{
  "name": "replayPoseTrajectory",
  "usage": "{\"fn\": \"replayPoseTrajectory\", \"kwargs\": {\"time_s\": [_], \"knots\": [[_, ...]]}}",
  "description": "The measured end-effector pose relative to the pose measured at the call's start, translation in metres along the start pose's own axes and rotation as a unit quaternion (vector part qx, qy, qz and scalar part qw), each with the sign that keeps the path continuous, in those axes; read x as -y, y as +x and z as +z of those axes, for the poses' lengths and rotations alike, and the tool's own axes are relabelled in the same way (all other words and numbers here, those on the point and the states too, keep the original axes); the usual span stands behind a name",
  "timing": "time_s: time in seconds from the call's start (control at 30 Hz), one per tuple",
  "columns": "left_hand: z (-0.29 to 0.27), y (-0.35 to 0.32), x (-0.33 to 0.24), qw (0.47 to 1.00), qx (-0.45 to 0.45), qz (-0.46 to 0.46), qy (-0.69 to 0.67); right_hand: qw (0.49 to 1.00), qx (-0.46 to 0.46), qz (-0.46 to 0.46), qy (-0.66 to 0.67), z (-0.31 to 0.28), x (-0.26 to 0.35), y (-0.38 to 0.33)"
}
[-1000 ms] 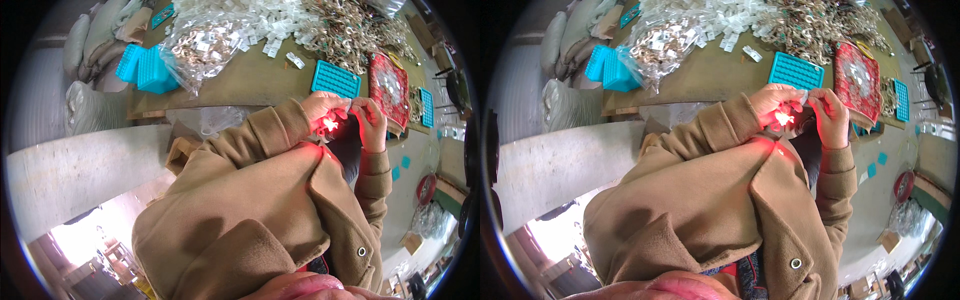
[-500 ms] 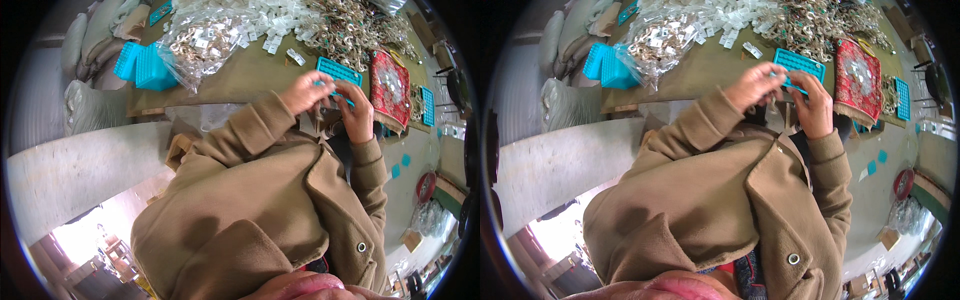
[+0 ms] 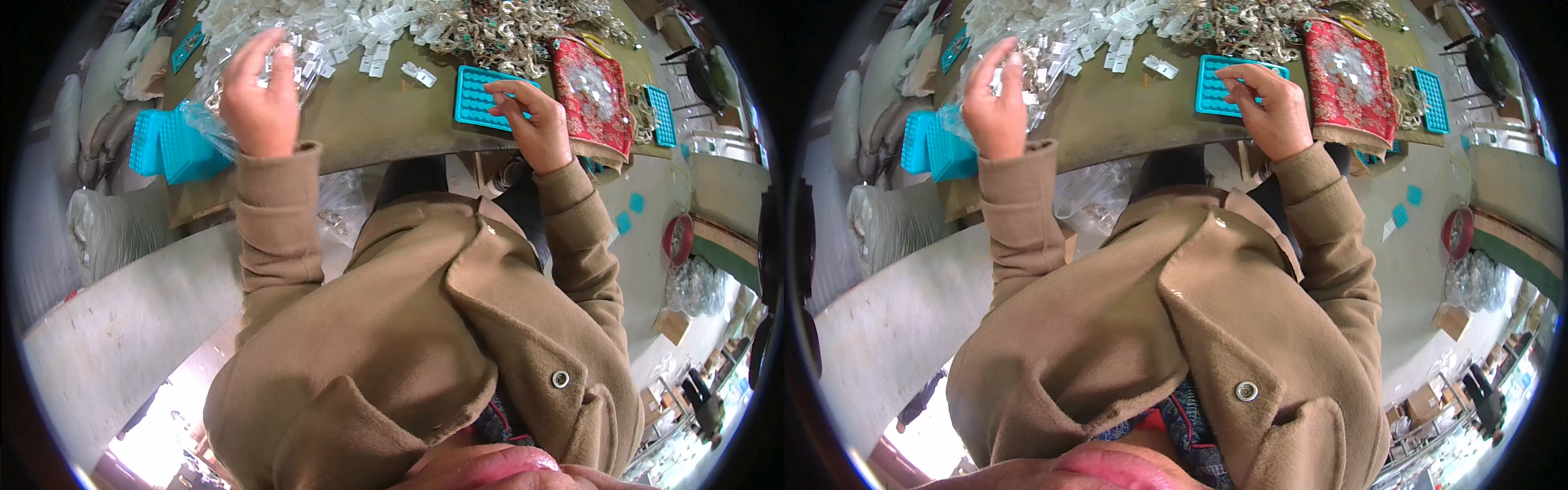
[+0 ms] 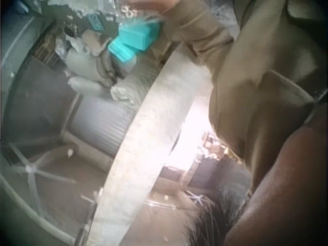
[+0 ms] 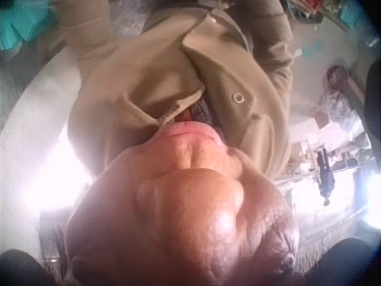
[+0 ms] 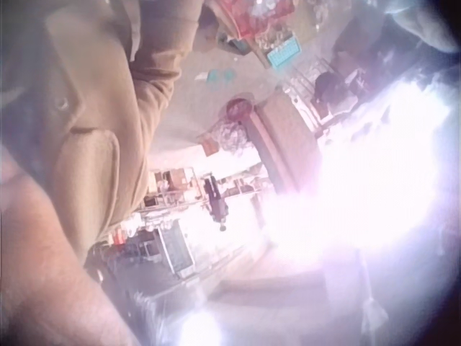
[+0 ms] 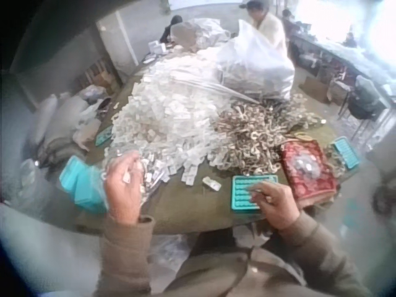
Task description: The person repeatedly picks small white LED modules and metal pins from a table, inserts the pins into the modules, and tests each unit by pressing a button to light a red LED. Completed units are placed into a blue tray. The person continues this cycle throughout the clip.
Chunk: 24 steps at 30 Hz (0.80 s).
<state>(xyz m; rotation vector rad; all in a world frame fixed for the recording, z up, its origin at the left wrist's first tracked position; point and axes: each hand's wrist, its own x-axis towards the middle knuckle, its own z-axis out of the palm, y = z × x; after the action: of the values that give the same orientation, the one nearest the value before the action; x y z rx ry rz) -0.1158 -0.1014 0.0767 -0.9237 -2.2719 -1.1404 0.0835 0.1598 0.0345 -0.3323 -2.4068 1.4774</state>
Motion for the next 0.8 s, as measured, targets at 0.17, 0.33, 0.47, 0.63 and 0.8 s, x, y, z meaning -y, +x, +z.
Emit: {"fn": "replayPoseTrajectory", "kwargs": {"time_s": [0.17, 0.33, 0.47, 0.63, 0.8], "knots": [[0.091, -0.038, -0.029, 0.981, 0.173, 0.029, -0.078, 0.998, -0.030, 0.036, 0.029, 0.008, -0.001, 0.010], [0.131, -0.044, -0.010, 0.976, 0.182, 0.088, 0.075, 0.991, -0.032, -0.015, -0.131, -0.001, -0.004, 0.038], [0.124, -0.049, -0.008, 0.965, 0.252, 0.007, 0.071, 0.959, -0.067, -0.075, -0.264, 0.003, -0.008, 0.080], [0.113, -0.060, -0.018, 0.945, 0.196, -0.182, -0.187, 0.914, -0.022, 0.022, -0.405, 0.023, -0.009, 0.112], [0.098, -0.059, -0.013, 0.759, 0.265, -0.392, -0.449, 0.894, -0.010, 0.067, -0.443, 0.030, -0.019, 0.118]]}}
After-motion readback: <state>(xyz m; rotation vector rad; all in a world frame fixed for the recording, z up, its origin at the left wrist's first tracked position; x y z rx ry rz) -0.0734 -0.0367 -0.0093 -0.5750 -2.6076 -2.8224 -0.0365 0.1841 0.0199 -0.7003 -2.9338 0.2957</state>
